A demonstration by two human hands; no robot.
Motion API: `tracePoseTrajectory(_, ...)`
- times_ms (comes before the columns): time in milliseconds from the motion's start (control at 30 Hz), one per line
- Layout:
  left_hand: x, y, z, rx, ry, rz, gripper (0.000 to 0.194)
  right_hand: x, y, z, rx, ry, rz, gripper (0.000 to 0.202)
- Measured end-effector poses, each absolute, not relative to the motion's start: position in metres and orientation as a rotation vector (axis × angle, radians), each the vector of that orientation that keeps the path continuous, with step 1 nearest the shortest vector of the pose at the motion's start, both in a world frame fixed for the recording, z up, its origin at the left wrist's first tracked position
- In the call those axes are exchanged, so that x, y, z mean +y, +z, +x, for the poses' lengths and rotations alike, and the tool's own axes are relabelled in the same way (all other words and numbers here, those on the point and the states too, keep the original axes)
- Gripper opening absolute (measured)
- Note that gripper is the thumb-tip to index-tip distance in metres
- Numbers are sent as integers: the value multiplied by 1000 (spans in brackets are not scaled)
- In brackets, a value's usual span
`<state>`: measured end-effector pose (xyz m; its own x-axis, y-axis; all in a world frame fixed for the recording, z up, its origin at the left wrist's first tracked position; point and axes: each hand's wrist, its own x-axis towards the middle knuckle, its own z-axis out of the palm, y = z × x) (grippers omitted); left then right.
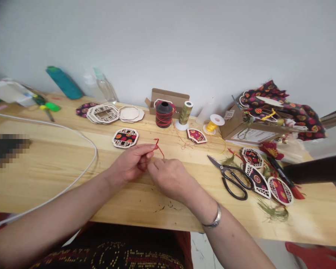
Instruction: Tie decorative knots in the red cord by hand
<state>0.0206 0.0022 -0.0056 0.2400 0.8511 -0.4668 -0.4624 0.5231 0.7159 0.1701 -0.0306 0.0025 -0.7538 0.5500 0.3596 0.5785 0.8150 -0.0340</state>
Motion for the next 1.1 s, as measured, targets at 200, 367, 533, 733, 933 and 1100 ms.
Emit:
tracePoseTrajectory(200,1,-1,23,958,938,484,16,-13,11,183,-1862,358,-1175,15)
tracePoseTrajectory(367,-3,-3,25,1008,923,570,14,-2,-2,179,-1407,1153,-1244,23)
tracePoseTrajectory(533,-6,-5,27,1052,877,687,14,-5,-1,171,-1256,1352,-1203,26)
tracePoseTrajectory(733,-10,-5,28,1090,845,821,19,-6,3,172,-1279,1315,-1308,23)
tracePoseTrajectory(933,-10,-6,28,1112,815,843,19,-5,11,176,-1436,1140,-1374,19)
tracePoseTrajectory(1100,-10,-5,28,1095,787,825,20,-4,13,177,-1442,1144,-1357,18)
